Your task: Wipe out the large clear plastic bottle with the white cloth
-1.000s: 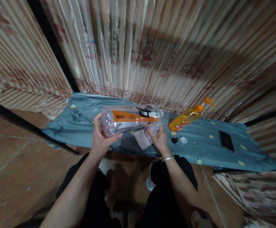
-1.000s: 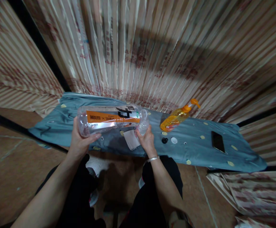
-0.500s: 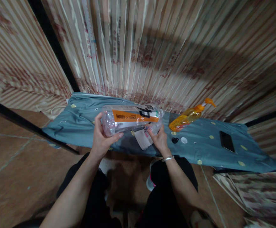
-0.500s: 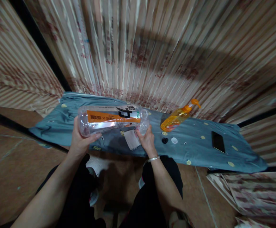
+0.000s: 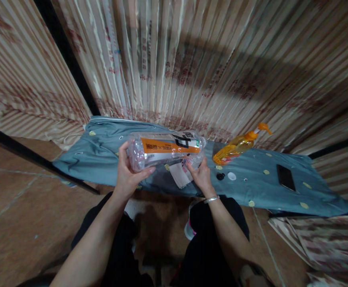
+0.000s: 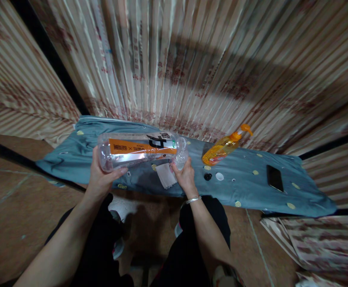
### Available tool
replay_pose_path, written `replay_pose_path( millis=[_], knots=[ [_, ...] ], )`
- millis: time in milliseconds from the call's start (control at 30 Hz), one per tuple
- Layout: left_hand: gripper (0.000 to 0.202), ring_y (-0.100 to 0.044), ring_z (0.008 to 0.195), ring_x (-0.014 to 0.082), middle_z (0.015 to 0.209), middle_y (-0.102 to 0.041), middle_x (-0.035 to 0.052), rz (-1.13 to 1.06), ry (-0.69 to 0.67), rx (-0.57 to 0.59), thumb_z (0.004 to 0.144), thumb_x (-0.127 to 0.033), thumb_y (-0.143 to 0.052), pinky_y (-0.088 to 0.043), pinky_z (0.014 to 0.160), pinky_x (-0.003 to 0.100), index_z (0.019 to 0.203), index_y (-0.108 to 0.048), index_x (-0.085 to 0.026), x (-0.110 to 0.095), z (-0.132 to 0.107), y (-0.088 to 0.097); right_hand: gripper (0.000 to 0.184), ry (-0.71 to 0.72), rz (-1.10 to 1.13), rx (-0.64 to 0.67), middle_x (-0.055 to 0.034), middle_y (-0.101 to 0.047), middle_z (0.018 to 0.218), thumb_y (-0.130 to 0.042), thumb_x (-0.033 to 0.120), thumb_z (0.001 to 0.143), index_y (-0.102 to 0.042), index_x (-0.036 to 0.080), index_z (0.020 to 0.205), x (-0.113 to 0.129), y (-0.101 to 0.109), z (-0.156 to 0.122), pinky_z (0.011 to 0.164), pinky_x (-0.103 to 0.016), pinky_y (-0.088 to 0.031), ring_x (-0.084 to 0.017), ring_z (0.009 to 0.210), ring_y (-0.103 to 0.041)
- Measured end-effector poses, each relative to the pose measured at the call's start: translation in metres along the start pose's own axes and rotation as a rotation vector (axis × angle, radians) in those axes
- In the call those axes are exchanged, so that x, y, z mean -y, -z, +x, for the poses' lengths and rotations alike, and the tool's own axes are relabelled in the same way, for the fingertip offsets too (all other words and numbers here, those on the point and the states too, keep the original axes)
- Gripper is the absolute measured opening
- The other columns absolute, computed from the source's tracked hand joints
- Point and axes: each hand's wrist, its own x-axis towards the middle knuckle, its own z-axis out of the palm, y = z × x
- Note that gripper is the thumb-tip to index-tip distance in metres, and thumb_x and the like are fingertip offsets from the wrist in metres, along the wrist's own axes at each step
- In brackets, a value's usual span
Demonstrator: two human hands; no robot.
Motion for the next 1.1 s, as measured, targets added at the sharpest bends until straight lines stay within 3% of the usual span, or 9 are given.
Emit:
replay_pose_path(
  millis=[200, 467, 767, 1100],
  knots=[
    [0.096, -0.070, 0.118, 0.0292, 0.130, -0.064, 0.0086, -0.019, 0.027, -0.002, 0.058, -0.051, -0.100, -0.062, 0.098, 0.042, 0.137, -0.051, -0.029, -0.0016, -0.0007, -0.0011, 0.062, 0.011, 0.024, 0.022, -0.0171, -0.078, 0.108, -0.072, 0.055, 0.082, -0.052, 0.017, 0.127, 0.0029, 0.0029, 0.0003, 0.082, -0.045, -0.059, -0.037, 0.098, -0.077],
    [0.096, -0.070, 0.118, 0.0324, 0.130, -0.064, 0.0094, 0.028, 0.007, -0.015, 0.057, -0.051, -0.100, -0.063, 0.097, 0.048, 0.137, -0.053, -0.028, 0.0001, -0.0005, 0.0004, 0.062, -0.017, 0.010, 0.027, -0.0161, -0.077, 0.102, -0.072, 0.054, 0.082, -0.052, 0.016, 0.126, 0.0048, 0.0031, 0.0004, 0.079, -0.045, -0.058, -0.038, 0.095, -0.076],
    [0.097, -0.071, 0.114, 0.0294, 0.128, -0.065, 0.0087, 0.005, 0.013, -0.042, 0.053, -0.045, -0.103, -0.064, 0.094, 0.044, 0.135, -0.054, -0.028, -0.0016, -0.0001, -0.0012, 0.060, 0.020, 0.044, -0.005, -0.0133, -0.078, 0.102, -0.073, 0.052, 0.082, -0.053, 0.019, 0.128, 0.0017, 0.0015, 0.0001, 0.078, -0.044, -0.059, -0.035, 0.092, -0.076],
    [0.095, -0.072, 0.112, 0.0292, 0.128, -0.066, 0.0094, 0.013, -0.009, -0.049, 0.055, -0.049, -0.101, -0.065, 0.093, 0.044, 0.134, -0.055, -0.027, -0.0002, 0.0001, -0.0020, 0.063, 0.019, 0.040, -0.011, -0.0143, -0.078, 0.102, -0.072, 0.056, 0.081, -0.053, 0.017, 0.128, 0.0008, -0.0004, 0.0005, 0.079, -0.045, -0.058, -0.037, 0.093, -0.076]
  ],
)
